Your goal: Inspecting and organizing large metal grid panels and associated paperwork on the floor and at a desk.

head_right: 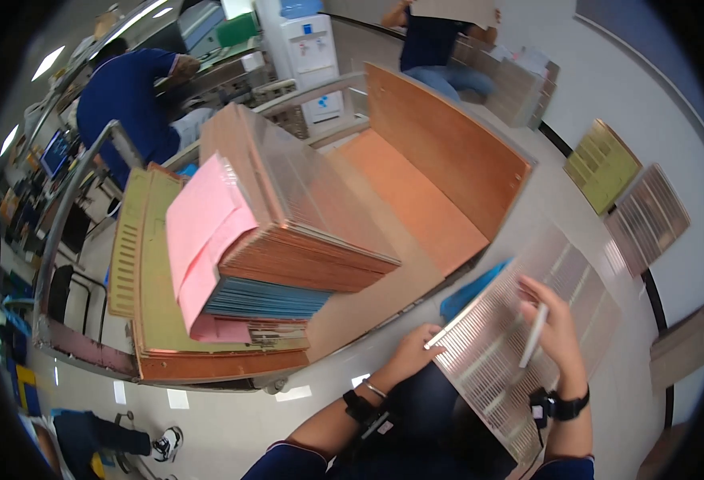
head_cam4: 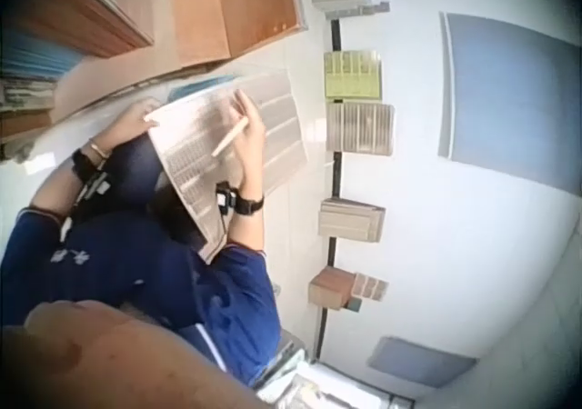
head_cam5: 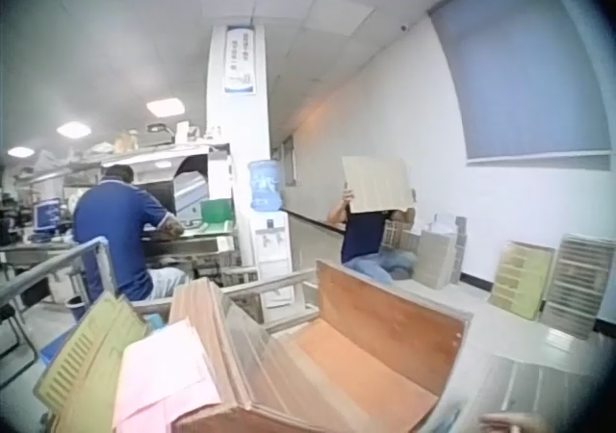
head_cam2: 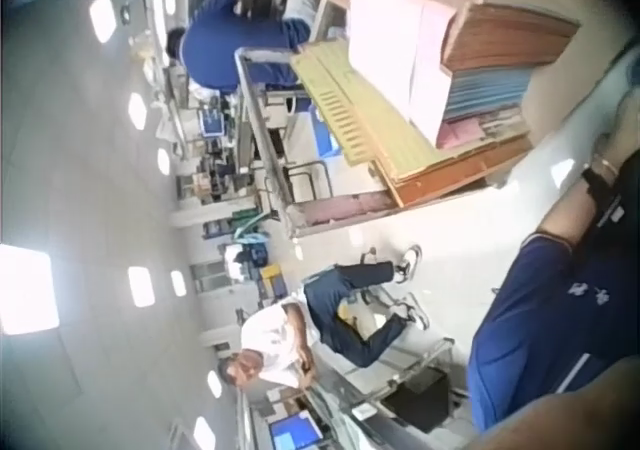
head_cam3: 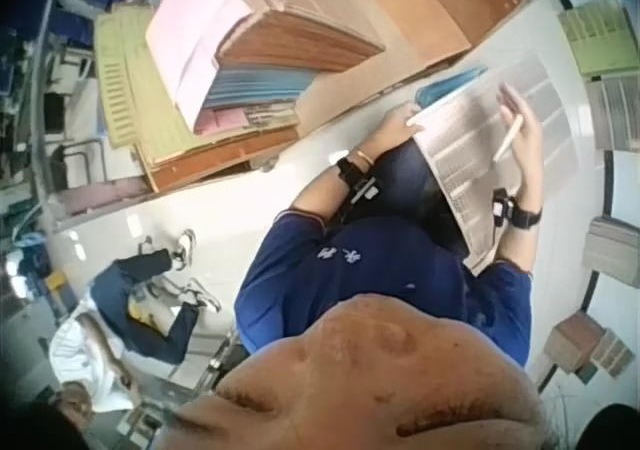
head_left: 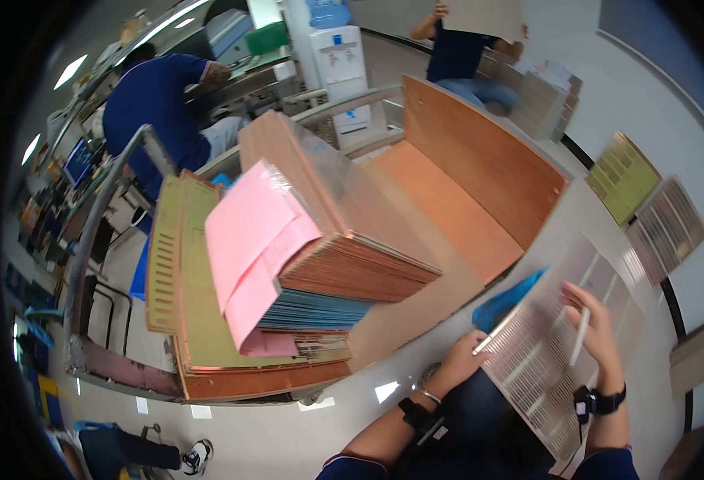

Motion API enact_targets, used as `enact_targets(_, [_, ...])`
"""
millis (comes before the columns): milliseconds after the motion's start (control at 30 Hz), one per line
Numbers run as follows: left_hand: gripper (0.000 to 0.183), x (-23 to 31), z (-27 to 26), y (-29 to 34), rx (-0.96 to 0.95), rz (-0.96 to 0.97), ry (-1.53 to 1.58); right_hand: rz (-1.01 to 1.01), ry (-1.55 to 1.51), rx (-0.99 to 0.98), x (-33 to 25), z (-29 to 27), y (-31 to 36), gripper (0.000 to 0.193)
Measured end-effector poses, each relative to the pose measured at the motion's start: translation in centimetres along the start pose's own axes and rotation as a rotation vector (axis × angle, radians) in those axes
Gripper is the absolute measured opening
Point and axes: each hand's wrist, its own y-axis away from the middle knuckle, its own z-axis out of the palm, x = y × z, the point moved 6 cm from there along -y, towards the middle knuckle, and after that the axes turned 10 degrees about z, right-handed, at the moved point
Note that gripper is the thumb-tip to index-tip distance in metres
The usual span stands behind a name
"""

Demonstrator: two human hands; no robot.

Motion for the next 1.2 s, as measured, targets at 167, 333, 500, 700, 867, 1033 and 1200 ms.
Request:
enact_targets(167, [0.024, -0.6, -0.3, -0.2, -0.005, -0.077, 0.186, 0.342, 0.168, 0.410, 15.9, -10.0, 14.5, 0.037])
enact_targets(333, [0.023, -1.1, -0.2, -0.5, -0.016, -0.227, 0.169, 0.553, 0.163, 0.682, 23.0, -6.0, 24.7, 0.041])
enact_targets(500, [0.017, 2.4, -0.7, -1.5, 0.035, 0.076, -0.481, 0.470, 0.205, 0.851, 18.6, -3.8, 24.3, 0.038])
enact_targets(700, [0.034, 6.0, -0.3, -3.0, 0.013, -0.077, -0.428, 0.517, -0.040, 0.847, 20.3, -4.8, 25.9, 0.038])
enact_targets(867, [0.040, 7.8, 3.5, -1.9, -0.118, -0.404, 0.198, 0.389, -0.236, 0.814, 21.9, -6.1, 27.2, 0.042])
enact_targets(1033, [0.024, 7.7, 3.9, -0.7, -0.123, -0.289, 0.227, 0.266, -0.831, 0.770, 20.1, -8.0, 28.3, 0.054])
enact_targets(1200, [0.022, 8.2, 3.1, -0.4, -0.117, -0.226, 0.334, 0.154, -1.304, 0.649, 22.8, -9.3, 30.8, 0.055])
